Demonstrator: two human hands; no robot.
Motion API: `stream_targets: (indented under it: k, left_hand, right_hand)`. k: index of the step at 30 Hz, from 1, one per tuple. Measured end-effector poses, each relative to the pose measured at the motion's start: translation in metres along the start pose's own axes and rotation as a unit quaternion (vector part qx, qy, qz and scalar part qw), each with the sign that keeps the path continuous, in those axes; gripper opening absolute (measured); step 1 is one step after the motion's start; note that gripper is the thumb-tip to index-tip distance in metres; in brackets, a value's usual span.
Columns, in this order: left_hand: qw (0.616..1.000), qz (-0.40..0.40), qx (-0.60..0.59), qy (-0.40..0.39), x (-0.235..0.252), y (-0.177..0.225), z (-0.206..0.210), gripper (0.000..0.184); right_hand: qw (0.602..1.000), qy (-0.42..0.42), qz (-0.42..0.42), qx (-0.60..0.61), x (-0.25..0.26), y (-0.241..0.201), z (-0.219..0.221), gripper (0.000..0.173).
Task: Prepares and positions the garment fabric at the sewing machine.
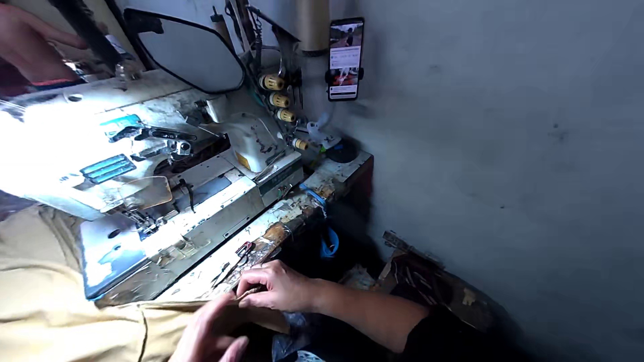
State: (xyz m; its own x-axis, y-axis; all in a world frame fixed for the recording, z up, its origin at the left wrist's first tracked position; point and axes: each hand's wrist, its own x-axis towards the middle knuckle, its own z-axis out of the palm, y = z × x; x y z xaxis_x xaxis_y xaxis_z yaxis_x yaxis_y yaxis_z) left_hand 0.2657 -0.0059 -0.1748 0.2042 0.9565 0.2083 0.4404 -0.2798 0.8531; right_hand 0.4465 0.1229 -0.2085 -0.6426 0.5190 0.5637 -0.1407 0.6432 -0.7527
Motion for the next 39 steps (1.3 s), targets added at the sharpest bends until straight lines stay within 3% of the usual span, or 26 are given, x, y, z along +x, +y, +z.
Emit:
stream_targets:
  k: [1, 3, 5, 7, 10, 12, 14, 16, 18, 22, 26, 28, 30, 34, 39]
  left_hand:
    - [0.999, -0.004, 0.033, 0.025, 0.011, -0.004, -0.001, 0.055]
    - [0.997, -0.012, 0.019, 0.080, 0.028, -0.024, 0.004, 0.028]
    - [0.996, 0.000, -0.019, 0.086, 0.043, -0.029, 0.001, 0.015]
    - [0.994, 0.017, -0.008, 0.104, 0.052, -0.032, -0.004, 0.016]
    - [0.983, 0.063, 0.039, 0.169, 0.049, -0.041, 0.004, 0.041]
    - [0.978, 0.057, 0.038, 0.196, 0.037, -0.035, 0.014, 0.025]
    - [0.978, 0.010, 0.094, 0.184, 0.026, -0.033, 0.022, 0.033]
    - [0.966, -0.046, 0.192, 0.166, 0.023, -0.036, 0.020, 0.038]
    - [0.956, -0.058, 0.218, 0.186, 0.023, -0.043, 0.010, 0.021]
    - [0.970, -0.076, 0.067, 0.221, 0.018, -0.049, 0.000, 0.011]
    - [0.962, -0.032, 0.167, 0.213, 0.013, -0.055, 0.001, 0.032]
    - [0.951, -0.038, 0.196, 0.236, 0.013, -0.052, -0.002, 0.021]
    - [0.958, -0.059, 0.123, 0.254, 0.012, -0.048, -0.010, 0.013]
    - [0.965, -0.092, -0.078, 0.233, 0.007, -0.036, -0.017, 0.011]
    - [0.961, -0.119, -0.148, 0.202, 0.016, -0.028, -0.005, 0.019]
  right_hand:
    - [0.999, 0.014, -0.014, 0.026, -0.001, -0.003, 0.002, 0.012]
    - [0.996, 0.032, 0.015, 0.082, -0.005, -0.007, 0.002, 0.021]
    - [0.988, 0.013, 0.097, 0.120, -0.010, -0.002, -0.002, 0.028]
    - [0.980, -0.010, 0.157, 0.119, -0.017, 0.010, 0.000, 0.020]
    - [0.967, 0.001, 0.215, 0.138, -0.017, 0.021, 0.015, 0.028]
    - [0.929, 0.047, 0.285, 0.230, -0.006, 0.019, 0.024, 0.028]
    - [0.863, 0.075, 0.349, 0.359, 0.005, 0.014, 0.031, 0.023]
    - [0.834, 0.066, 0.366, 0.408, 0.011, 0.008, 0.039, 0.024]
    - [0.837, 0.047, 0.356, 0.414, 0.014, 0.003, 0.043, 0.022]
    - [0.894, 0.016, 0.315, 0.317, 0.013, -0.001, 0.038, 0.020]
    - [0.919, 0.016, 0.288, 0.269, 0.012, -0.005, 0.047, 0.013]
    - [0.913, 0.010, 0.301, 0.276, 0.014, -0.011, 0.051, 0.019]
    - [0.918, 0.011, 0.285, 0.274, 0.014, -0.014, 0.051, 0.027]
    - [0.980, 0.106, 0.128, 0.111, 0.008, -0.010, 0.054, 0.020]
    - [0.979, 0.184, -0.005, -0.090, 0.001, 0.001, 0.055, 0.012]
